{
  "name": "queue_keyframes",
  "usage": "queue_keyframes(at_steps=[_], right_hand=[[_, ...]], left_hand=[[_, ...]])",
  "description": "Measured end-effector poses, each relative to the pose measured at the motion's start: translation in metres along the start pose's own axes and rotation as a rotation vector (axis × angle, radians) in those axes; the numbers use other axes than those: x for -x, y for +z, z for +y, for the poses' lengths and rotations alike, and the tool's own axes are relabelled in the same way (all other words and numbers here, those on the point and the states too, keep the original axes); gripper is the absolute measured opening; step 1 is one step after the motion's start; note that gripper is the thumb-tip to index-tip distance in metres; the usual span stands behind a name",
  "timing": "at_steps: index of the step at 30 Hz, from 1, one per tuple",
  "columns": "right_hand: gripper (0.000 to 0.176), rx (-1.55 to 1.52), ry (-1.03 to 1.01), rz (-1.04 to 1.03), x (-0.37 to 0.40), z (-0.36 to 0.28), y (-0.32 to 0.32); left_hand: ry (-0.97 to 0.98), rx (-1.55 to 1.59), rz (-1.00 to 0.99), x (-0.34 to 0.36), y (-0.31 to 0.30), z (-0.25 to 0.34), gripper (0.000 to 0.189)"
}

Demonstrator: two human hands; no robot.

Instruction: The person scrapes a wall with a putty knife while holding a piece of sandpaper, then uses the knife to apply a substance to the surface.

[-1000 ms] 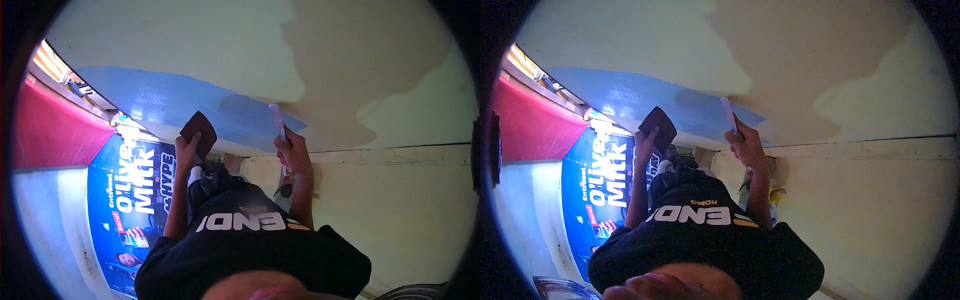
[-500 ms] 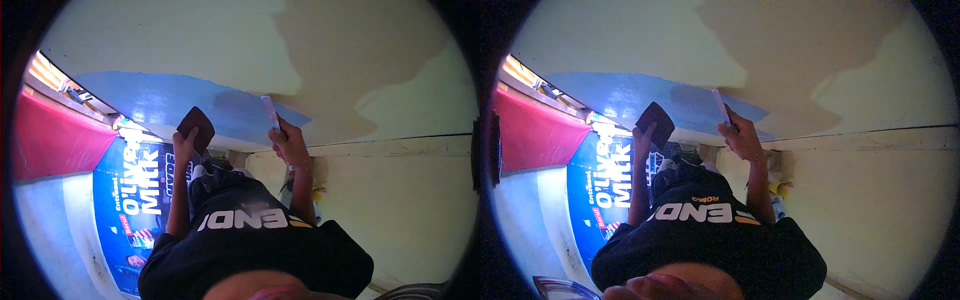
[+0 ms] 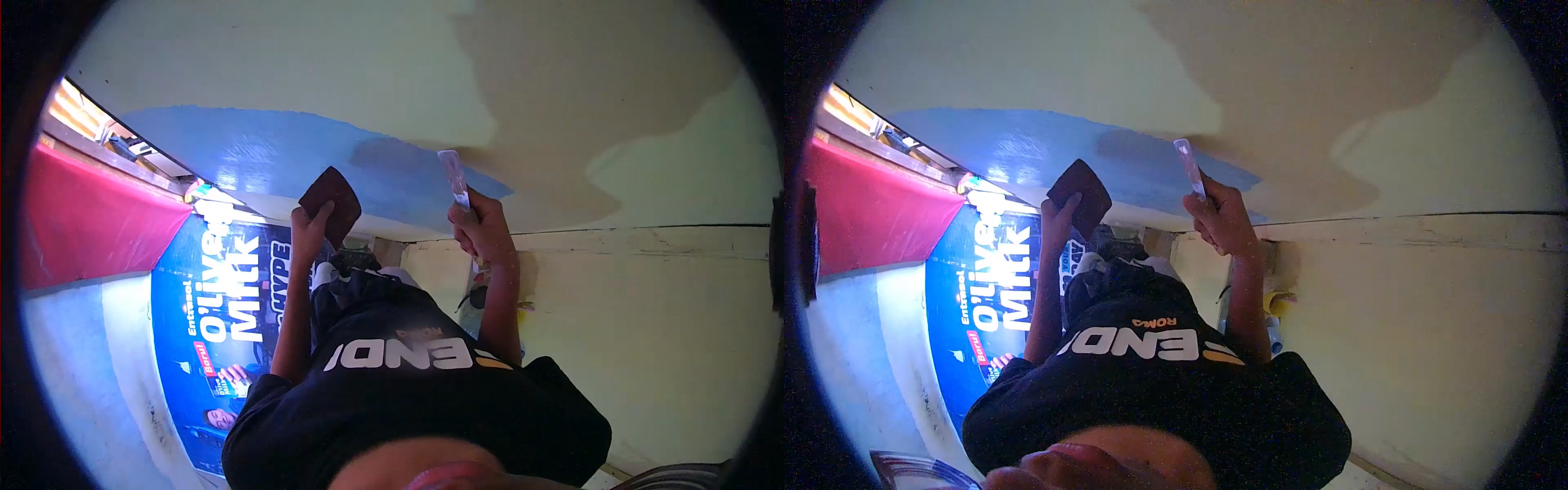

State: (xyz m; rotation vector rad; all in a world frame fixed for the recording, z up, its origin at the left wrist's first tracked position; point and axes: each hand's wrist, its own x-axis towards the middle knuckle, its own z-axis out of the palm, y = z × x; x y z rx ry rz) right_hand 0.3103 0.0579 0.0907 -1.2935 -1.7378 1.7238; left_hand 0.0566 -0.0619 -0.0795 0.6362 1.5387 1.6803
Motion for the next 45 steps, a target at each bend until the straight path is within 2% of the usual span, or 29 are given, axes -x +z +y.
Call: queue_keyframes(at_steps=[5, 13, 16, 19, 22, 25, 28, 31, 35, 38, 43, 45], right_hand=[[0.033, 0.013, -0.032, -0.002, 0.0, 0.011, -0.007], [0.042, 0.073, -0.068, -0.036, -0.014, 0.007, 0.009], [0.044, 0.003, -0.048, -0.026, -0.013, 0.007, 0.013], [0.062, 0.05, -0.004, -0.072, -0.01, -0.002, 0.01], [0.061, 0.045, -0.071, -0.055, -0.009, 0.002, 0.011], [0.061, 0.018, 0.054, -0.059, -0.007, -0.005, 0.01], [0.06, 0.096, -0.044, -0.073, -0.011, -0.009, 0.02], [0.049, 0.042, -0.009, -0.012, -0.01, -0.002, 0.02], [0.055, 0.048, -0.034, -0.036, -0.011, -0.003, 0.02], [0.061, 0.053, -0.049, -0.039, -0.009, 0.003, 0.019], [0.062, 0.092, 0.02, -0.056, -0.008, -0.004, 0.017], [0.062, 0.111, -0.07, -0.078, -0.013, -0.006, 0.021]], left_hand=[[-0.033, -0.051, 0.077, 0.001, -0.003, -0.01, 0.024], [-0.076, -0.035, 0.039, 0.0, -0.001, 0.002, 0.024], [-0.063, -0.008, 0.033, -0.001, 0.0, 0.001, 0.024], [-0.066, 0.015, 0.035, -0.004, -0.003, -0.004, 0.024], [-0.087, -0.011, 0.049, -0.006, -0.002, -0.013, 0.025], [-0.051, 0.032, 0.039, -0.008, -0.002, -0.017, 0.025], [-0.032, 0.028, 0.023, -0.011, -0.003, -0.013, 0.025], [-0.035, -0.029, 0.036, -0.013, 0.001, 0.0, 0.025], [-0.051, -0.106, 0.023, -0.014, 0.001, 0.011, 0.025], [-0.046, 0.006, 0.023, -0.016, 0.001, 0.004, 0.025], [-0.088, -0.066, -0.102, -0.012, -0.005, 0.007, 0.027], [-0.088, -0.07, -0.163, -0.011, -0.003, 0.008, 0.028]])
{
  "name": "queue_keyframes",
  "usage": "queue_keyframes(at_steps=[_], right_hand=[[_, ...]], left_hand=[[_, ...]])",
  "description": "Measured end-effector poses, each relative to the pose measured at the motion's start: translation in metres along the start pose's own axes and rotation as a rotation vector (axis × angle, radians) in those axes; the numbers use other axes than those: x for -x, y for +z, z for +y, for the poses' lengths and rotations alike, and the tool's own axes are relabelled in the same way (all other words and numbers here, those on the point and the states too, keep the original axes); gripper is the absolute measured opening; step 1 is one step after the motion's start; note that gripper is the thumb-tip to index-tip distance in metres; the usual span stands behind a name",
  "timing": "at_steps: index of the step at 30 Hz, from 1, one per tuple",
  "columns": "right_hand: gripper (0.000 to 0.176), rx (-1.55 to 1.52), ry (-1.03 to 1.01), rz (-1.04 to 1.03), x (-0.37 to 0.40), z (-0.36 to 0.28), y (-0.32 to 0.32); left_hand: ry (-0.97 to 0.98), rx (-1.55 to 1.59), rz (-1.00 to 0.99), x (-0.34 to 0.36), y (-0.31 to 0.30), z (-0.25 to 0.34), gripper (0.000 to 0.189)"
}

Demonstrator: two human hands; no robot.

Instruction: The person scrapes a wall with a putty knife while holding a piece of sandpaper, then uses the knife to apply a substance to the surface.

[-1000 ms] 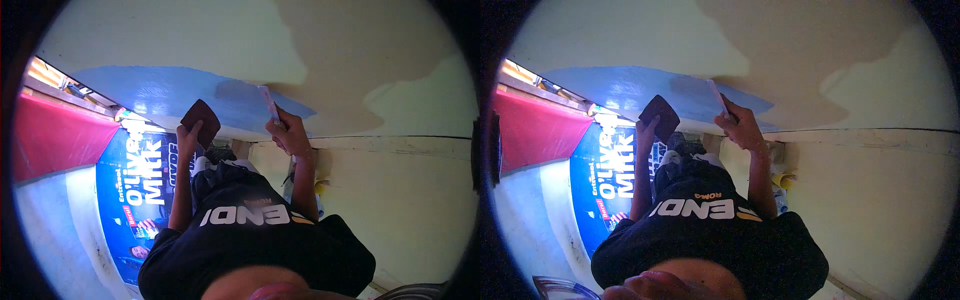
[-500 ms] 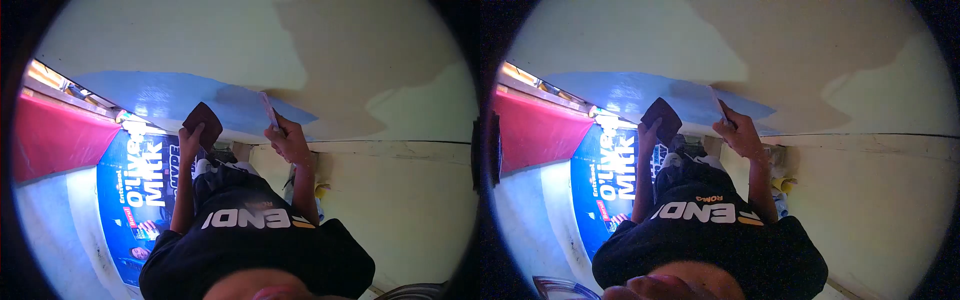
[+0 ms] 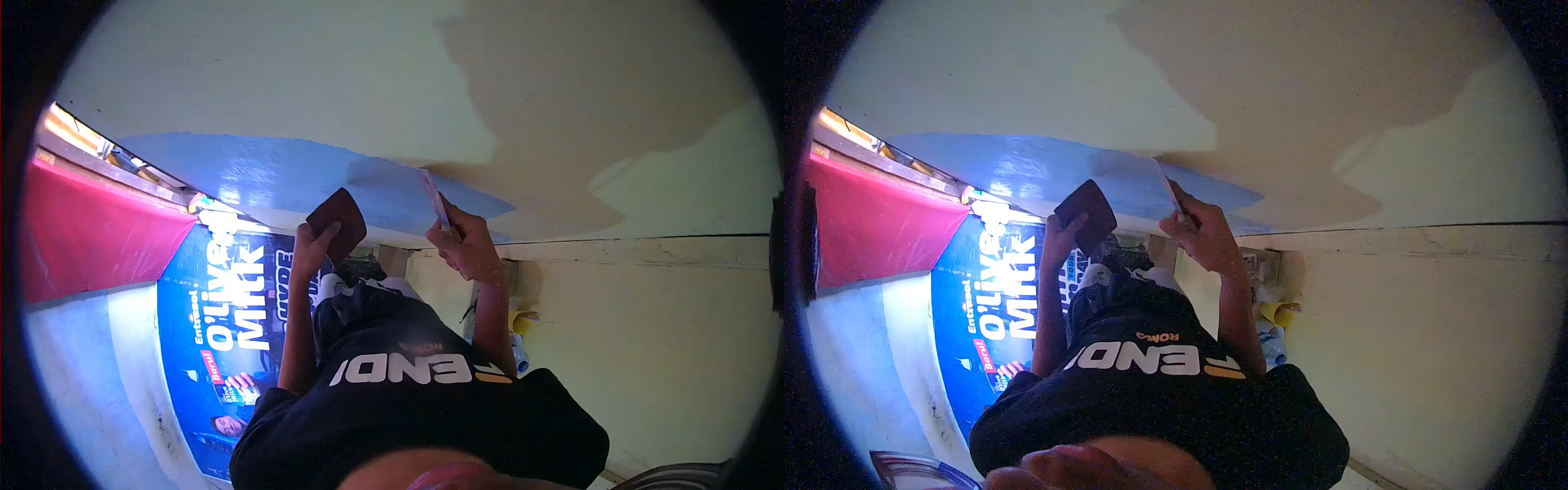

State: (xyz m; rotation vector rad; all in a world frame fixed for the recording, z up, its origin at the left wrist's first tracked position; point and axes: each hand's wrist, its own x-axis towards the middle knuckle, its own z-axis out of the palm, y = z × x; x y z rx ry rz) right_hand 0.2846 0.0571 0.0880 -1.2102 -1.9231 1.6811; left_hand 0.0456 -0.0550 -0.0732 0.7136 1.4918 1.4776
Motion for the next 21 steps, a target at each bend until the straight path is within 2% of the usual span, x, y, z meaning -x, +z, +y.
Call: queue_keyframes(at_steps=[4, 7, 10, 13, 16, 19, 21], right_hand=[[0.062, -0.023, -0.054, -0.028, -0.007, 0.003, 0.003], [0.052, -0.141, 0.079, -0.007, -0.004, 0.006, 0.003], [0.06, -0.065, 0.028, -0.028, -0.005, 0.0, 0.009], [0.06, -0.072, -0.013, 0.002, -0.007, 0.005, 0.014], [0.061, -0.096, 0.048, -0.001, -0.006, 0.0, 0.016], [0.062, -0.034, -0.035, 0.002, -0.011, 0.007, 0.023], [0.062, -0.063, 0.033, 0.016, -0.01, 0.006, 0.02]], left_hand=[[0.015, 0.017, -0.053, 0.004, 0.002, 0.004, 0.028], [0.014, -0.03, -0.04, 0.004, 0.001, 0.001, 0.029], [-0.025, -0.002, -0.069, 0.005, -0.001, -0.004, 0.03], [-0.025, -0.052, -0.123, 0.001, -0.012, -0.005, 0.031], [-0.002, -0.043, -0.14, 0.002, -0.014, -0.005, 0.032], [-0.026, -0.049, -0.165, 0.001, -0.014, -0.01, 0.032], [-0.033, -0.066, -0.174, -0.004, -0.016, -0.004, 0.032]])
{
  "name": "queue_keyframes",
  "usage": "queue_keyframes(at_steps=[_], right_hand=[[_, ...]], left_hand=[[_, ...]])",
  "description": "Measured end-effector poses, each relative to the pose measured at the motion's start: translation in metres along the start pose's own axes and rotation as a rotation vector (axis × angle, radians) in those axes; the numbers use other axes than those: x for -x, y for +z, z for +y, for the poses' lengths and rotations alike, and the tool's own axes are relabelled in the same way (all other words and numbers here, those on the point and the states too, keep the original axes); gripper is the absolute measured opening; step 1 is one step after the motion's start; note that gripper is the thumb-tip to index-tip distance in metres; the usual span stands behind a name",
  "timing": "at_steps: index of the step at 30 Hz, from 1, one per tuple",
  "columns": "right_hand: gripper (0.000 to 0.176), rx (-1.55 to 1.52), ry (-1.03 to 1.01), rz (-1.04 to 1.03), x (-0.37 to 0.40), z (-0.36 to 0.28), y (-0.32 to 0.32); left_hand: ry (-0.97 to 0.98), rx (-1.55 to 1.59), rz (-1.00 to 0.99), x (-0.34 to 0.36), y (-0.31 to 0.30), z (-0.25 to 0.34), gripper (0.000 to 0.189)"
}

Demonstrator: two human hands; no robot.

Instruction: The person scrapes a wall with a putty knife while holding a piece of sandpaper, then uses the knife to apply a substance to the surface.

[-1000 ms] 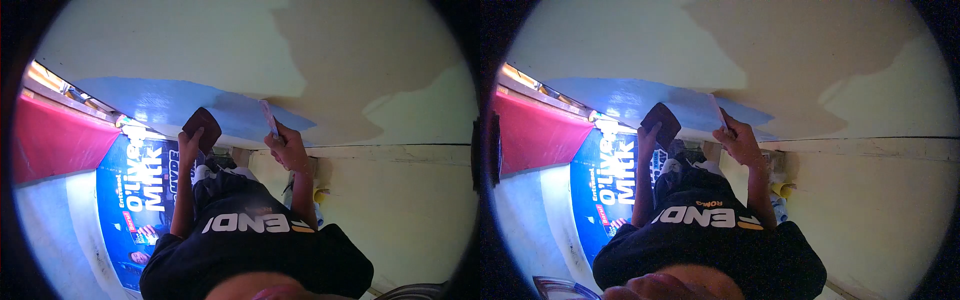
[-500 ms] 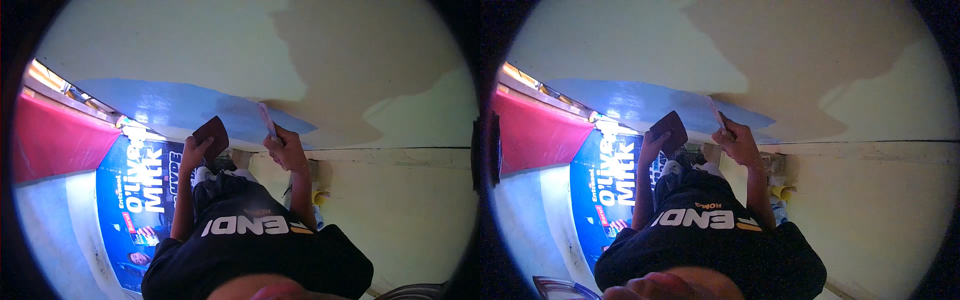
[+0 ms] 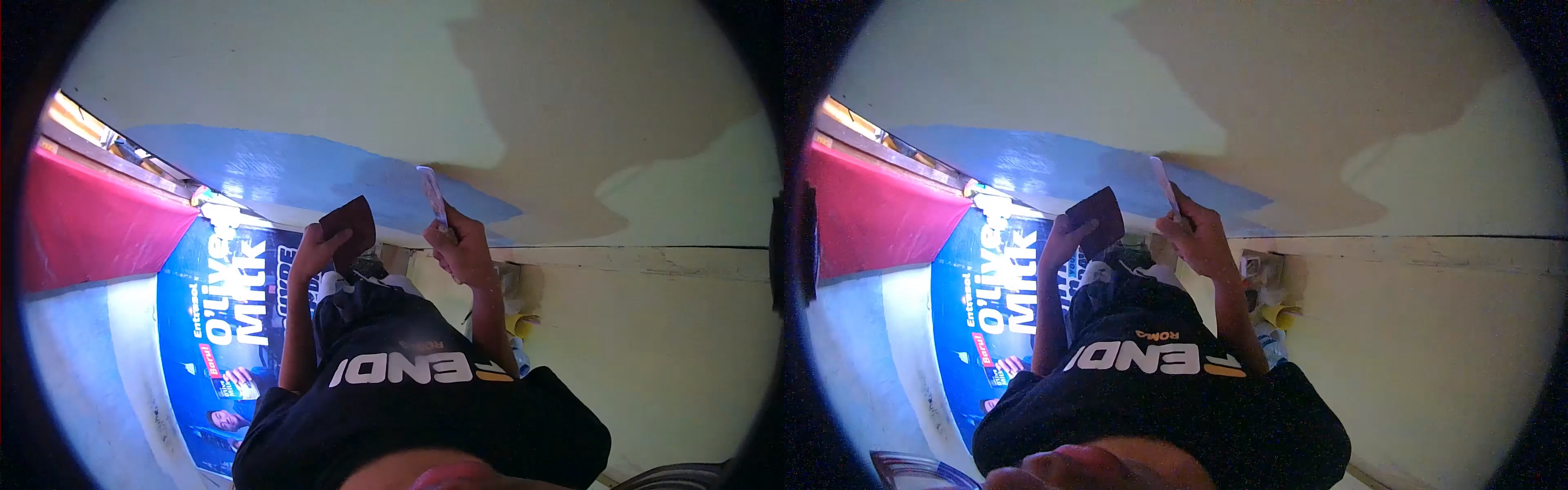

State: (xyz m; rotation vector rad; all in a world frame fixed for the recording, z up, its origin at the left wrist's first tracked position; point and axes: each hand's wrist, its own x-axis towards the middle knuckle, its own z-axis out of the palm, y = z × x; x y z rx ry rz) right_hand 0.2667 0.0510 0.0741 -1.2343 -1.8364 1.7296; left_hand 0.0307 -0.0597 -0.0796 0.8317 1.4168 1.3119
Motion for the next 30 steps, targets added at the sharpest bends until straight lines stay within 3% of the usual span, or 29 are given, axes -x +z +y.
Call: queue_keyframes(at_steps=[4, 7, 13, 19, 22, 25, 30], right_hand=[[0.062, -0.052, 0.04, -0.014, 0.004, -0.006, 0.002], [0.062, 0.06, -0.039, 0.001, -0.006, -0.007, 0.012], [0.061, -0.031, 0.045, -0.017, -0.001, -0.009, 0.007], [0.06, 0.02, -0.063, -0.012, -0.009, -0.004, 0.011], [0.045, -0.061, -0.066, 0.019, -0.005, -0.004, 0.013], [0.06, -0.022, -0.016, -0.024, -0.008, -0.009, 0.015], [0.061, -0.039, -0.06, 0.016, -0.005, -0.003, 0.018]], left_hand=[[0.005, -0.038, -0.002, 0.005, 0.001, 0.016, 0.032], [-0.016, -0.044, -0.026, 0.001, 0.002, 0.007, 0.032], [-0.062, -0.043, -0.089, 0.0, -0.004, 0.001, 0.033], [-0.084, -0.006, -0.061, 0.005, 0.002, 0.012, 0.035], [-0.06, -0.015, -0.059, 0.007, 0.0, 0.011, 0.035], [-0.084, -0.058, -0.062, 0.003, -0.002, -0.007, 0.035], [-0.023, 0.002, -0.072, 0.005, -0.002, -0.005, 0.034]])
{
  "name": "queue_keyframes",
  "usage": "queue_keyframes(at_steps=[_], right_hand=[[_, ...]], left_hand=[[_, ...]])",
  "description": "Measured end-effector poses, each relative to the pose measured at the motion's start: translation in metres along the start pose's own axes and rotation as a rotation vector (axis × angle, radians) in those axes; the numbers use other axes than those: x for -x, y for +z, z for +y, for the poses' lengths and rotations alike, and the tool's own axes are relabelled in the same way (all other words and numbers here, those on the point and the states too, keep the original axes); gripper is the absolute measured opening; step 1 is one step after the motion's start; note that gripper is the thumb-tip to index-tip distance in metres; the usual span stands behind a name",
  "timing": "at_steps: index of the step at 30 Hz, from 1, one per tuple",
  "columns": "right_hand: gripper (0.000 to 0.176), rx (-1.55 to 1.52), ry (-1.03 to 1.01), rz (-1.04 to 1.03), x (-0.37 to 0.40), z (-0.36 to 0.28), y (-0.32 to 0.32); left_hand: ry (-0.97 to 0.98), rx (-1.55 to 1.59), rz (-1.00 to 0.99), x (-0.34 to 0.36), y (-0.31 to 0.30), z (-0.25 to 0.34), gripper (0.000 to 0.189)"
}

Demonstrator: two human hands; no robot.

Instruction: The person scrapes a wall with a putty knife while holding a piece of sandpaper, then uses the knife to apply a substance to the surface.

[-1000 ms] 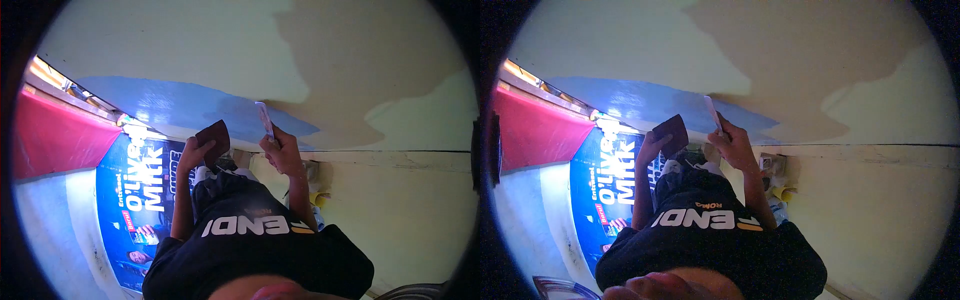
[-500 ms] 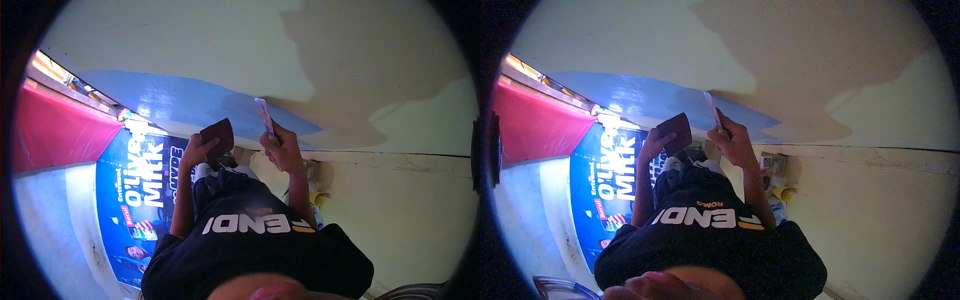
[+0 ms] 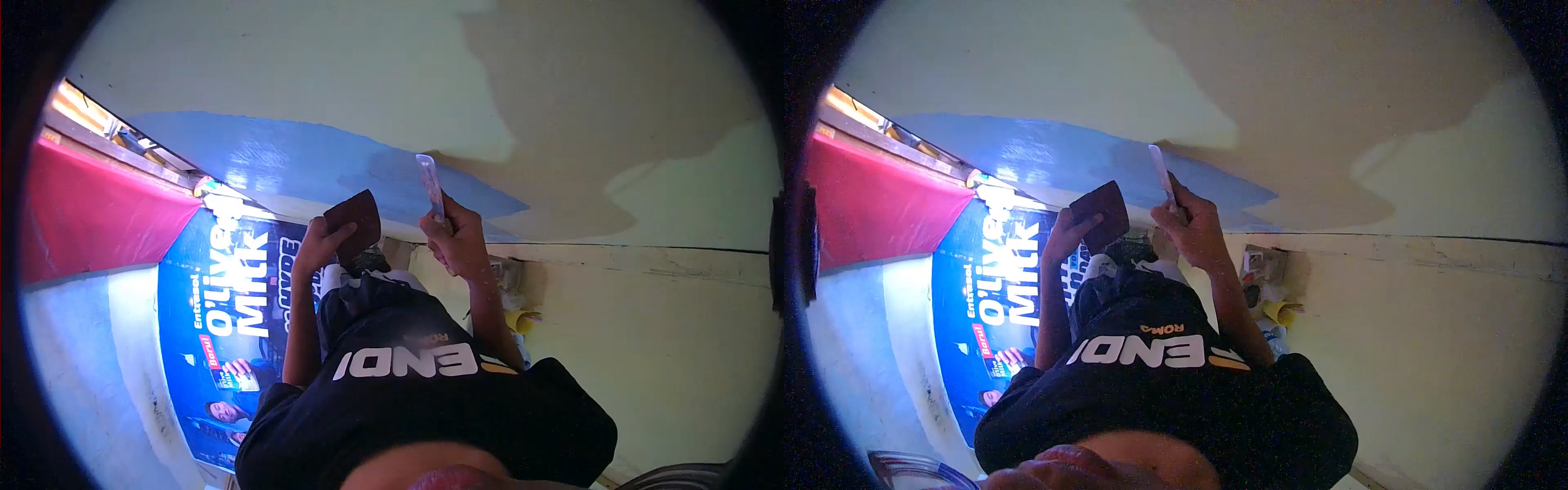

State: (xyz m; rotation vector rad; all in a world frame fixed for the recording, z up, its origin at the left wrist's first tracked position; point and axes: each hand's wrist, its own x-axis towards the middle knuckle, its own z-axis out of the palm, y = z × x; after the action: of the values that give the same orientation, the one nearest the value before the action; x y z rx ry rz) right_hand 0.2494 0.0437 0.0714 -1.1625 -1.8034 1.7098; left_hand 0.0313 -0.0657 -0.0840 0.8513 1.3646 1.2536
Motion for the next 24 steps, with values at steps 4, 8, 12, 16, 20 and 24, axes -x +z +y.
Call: queue_keyframes(at_steps=[4, 8, 12, 16, 20, 24], right_hand=[[0.06, 0.044, -0.03, -0.046, -0.003, -0.003, -0.003], [0.06, 0.049, -0.025, -0.009, -0.004, 0.0, 0.0], [0.06, 0.055, 0.005, -0.023, -0.001, 0.0, -0.002], [0.059, 0.082, -0.076, -0.002, -0.003, 0.006, -0.001], [0.059, 0.01, 0.025, -0.026, 0.0, 0.001, -0.002], [0.06, 0.075, -0.028, -0.003, -0.006, 0.001, 0.01]], left_hand=[[-0.034, 0.005, -0.014, 0.001, 0.0, 0.004, 0.034], [0.099, -0.092, 0.034, -0.001, 0.0, 0.006, 0.032], [0.055, 0.011, 0.081, 0.004, 0.008, 0.018, 0.032], [0.032, -0.021, 0.069, 0.004, 0.002, 0.005, 0.031], [0.006, 0.05, 0.066, 0.008, 0.005, 0.015, 0.031], [0.026, 0.03, 0.048, 0.007, 0.003, 0.008, 0.03]])
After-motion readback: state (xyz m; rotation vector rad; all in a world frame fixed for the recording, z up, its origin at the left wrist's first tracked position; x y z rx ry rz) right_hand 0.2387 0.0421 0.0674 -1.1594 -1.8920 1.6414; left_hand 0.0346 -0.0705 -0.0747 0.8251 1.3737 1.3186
